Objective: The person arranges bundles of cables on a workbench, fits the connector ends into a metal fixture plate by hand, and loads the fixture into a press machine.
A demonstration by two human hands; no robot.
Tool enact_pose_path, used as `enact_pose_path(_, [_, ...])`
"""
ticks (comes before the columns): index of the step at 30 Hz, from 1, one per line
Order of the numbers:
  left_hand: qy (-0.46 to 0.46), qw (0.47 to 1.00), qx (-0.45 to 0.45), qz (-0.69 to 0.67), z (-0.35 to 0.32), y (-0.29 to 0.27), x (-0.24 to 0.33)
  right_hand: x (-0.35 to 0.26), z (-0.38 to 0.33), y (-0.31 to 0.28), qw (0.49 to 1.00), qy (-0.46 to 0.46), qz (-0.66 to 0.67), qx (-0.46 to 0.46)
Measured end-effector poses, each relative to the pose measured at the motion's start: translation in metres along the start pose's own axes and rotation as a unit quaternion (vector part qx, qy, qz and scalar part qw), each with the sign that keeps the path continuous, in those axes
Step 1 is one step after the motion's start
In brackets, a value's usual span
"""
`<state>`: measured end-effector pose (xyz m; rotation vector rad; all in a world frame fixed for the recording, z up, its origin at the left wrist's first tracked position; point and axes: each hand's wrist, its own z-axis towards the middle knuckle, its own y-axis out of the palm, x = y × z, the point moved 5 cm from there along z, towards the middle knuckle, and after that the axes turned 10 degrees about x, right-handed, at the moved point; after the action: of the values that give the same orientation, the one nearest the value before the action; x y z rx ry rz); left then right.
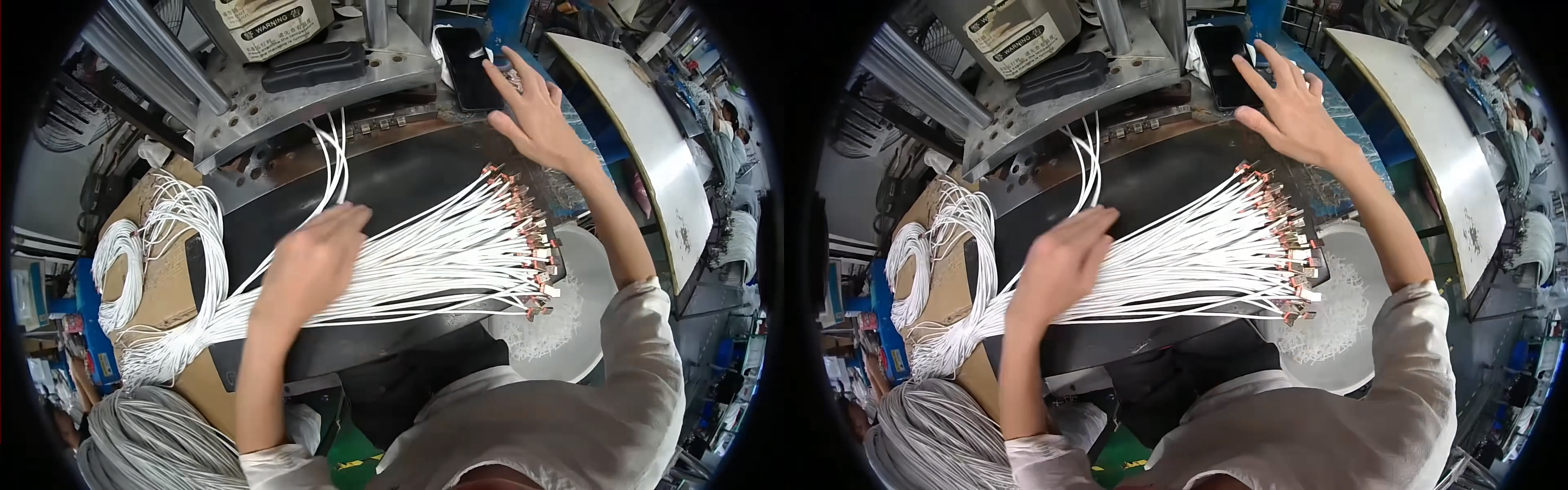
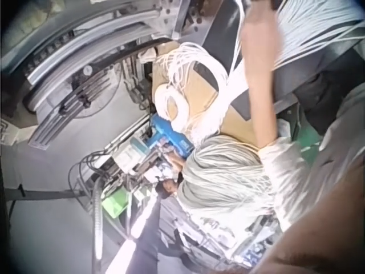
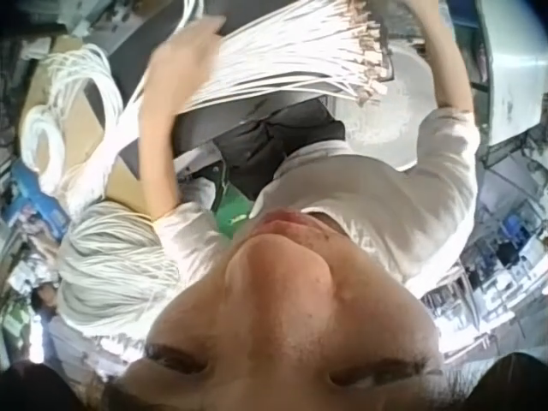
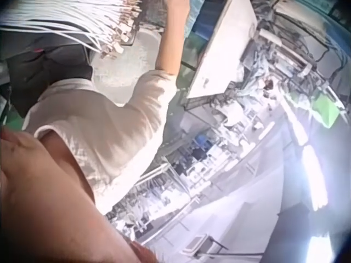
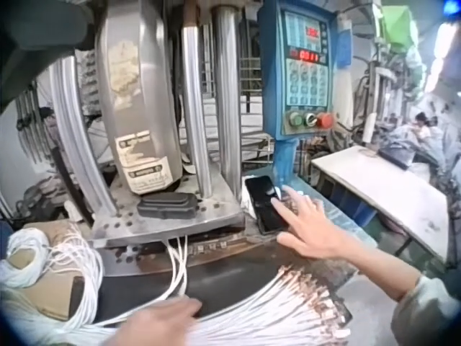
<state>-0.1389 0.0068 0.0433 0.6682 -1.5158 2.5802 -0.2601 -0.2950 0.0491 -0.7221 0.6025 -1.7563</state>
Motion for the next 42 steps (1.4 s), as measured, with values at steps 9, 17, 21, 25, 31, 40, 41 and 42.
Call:
enact_pose_path(9, [-0.062, 0.997, -0.030, 0.039, -0.011, -0.045, -0.049, 0.035, 0.007, 0.050, 0.972, 0.085, -0.216, -0.041])
enact_pose_path(17, [-0.125, 0.984, -0.098, -0.081, -0.016, -0.029, -0.010, 0.022, 0.029, 0.061, 0.962, 0.180, -0.182, -0.099])
enact_pose_path(21, [-0.124, 0.976, -0.111, -0.142, -0.018, -0.018, -0.025, 0.000, 0.028, 0.066, 0.989, 0.053, -0.134, -0.031])
enact_pose_path(25, [-0.110, 0.988, -0.025, -0.110, -0.017, -0.017, -0.030, 0.002, 0.030, 0.062, 0.990, 0.063, -0.127, 0.000])
enact_pose_path(31, [-0.009, 0.996, -0.024, -0.086, -0.016, -0.019, -0.016, -0.019, 0.014, 0.020, 0.998, 0.030, -0.048, -0.042])
enact_pose_path(40, [-0.132, 0.971, 0.194, -0.035, -0.024, -0.038, -0.023, -0.151, 0.042, -0.033, 0.810, -0.003, 0.512, -0.286])
enact_pose_path(41, [-0.133, 0.971, 0.193, -0.035, -0.024, -0.042, -0.022, -0.154, 0.044, -0.032, 0.795, 0.028, 0.478, -0.372])
enact_pose_path(42, [-0.109, 0.982, 0.153, -0.026, -0.020, -0.046, -0.017, -0.155, 0.043, -0.031, 0.773, 0.059, 0.438, -0.454])
